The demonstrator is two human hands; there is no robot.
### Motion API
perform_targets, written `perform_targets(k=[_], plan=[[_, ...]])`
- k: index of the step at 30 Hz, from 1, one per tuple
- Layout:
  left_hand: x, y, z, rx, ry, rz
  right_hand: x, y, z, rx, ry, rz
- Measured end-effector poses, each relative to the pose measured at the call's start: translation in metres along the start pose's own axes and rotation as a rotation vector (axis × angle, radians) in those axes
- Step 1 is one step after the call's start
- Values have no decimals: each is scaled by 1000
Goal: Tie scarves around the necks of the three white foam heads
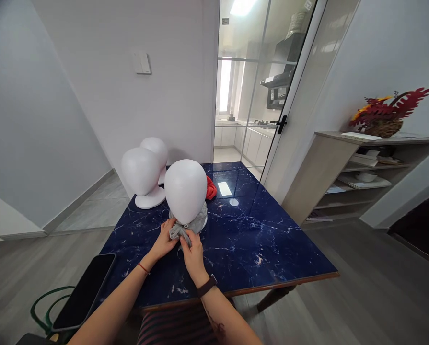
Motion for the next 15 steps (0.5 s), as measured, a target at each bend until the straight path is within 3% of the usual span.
perform_targets(k=[6,9,12,15], plan=[[4,-9,-7,66,-23,-54,4,5,-4,4,27,-13],[1,-21,-11,227,-91,-176,9,5,-5,21,69,-11],[-23,-27,-22,434,-366,-445,13,4,-6,36,99,-3],[-40,3,-31,341,-664,-903,14,5,-6,29,115,21]])
Point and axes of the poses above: each hand's wrist, its own z-axis towards the middle knuckle, its own y-axis out of the palm, x = y × z, the point moved 8 cm from there along z, towards the middle knuckle, and after that the axes turned 8 degrees about -y, right-handed, at the moved point
